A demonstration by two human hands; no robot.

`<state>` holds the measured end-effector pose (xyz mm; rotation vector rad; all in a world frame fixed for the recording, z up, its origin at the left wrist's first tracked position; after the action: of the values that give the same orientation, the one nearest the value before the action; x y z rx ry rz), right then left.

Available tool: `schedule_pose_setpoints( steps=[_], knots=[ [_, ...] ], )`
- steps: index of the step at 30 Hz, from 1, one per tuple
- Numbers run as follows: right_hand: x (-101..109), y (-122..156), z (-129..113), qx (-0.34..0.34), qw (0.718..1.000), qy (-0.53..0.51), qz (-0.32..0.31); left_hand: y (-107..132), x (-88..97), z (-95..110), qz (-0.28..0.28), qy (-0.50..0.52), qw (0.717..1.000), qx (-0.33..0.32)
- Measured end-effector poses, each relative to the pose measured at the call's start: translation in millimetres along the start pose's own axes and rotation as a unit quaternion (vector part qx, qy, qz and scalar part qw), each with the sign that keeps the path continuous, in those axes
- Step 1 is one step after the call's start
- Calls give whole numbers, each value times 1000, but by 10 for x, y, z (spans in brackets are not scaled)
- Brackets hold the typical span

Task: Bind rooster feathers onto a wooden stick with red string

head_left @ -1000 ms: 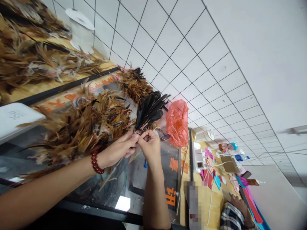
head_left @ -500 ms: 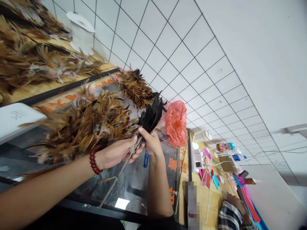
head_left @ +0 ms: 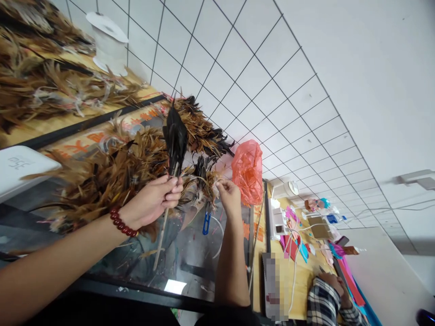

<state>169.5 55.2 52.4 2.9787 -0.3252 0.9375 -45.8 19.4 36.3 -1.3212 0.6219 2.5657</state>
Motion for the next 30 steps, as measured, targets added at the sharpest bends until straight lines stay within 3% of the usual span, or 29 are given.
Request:
schedule_pose_setpoints(
  steps=[4, 7, 9, 12, 14, 16, 19, 23, 30],
  knots=[
    [-283, 96, 14, 3, 966, 251, -59, 7, -13, 49, 30, -2, 999, -22],
    [-454, 114, 19, 9, 945, 321, -57, 4, -8, 11, 30, -2, 999, -26],
    [-410, 85, 49, -12, 963, 260, -72, 1, 11, -22, 26, -7, 999, -21],
    [-174, 69, 77, -95, 990, -14, -103, -8, 37, -70, 26, -22, 999, -8],
    [-39, 125, 33, -141, 964, -193, -113, -14, 29, -108, 25, -38, 999, 0],
    [-5, 233, -77, -151, 939, -277, -137, -17, 1, -154, 28, -61, 998, 5],
    [-125, 407, -312, -114, 933, -287, -183, -8, -50, -229, 31, -95, 995, 5],
    [-339, 486, -564, -54, 947, -225, -222, 14, -81, -293, 3, -110, 994, -12],
    [-445, 476, -620, -52, 965, -173, -188, 45, -93, -314, -41, -140, 989, -36]
  ],
)
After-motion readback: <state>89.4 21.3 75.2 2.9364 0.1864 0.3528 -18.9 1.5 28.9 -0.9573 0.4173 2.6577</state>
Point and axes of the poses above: each hand's wrist, its own y-axis away from the middle knuckle, its own x-axis out of the back of the hand, z = x × y, the point moved 2 cm from there along -y, towards the middle knuckle, and after that the axes turned 1 degree about -x, right-handed, at the moved point
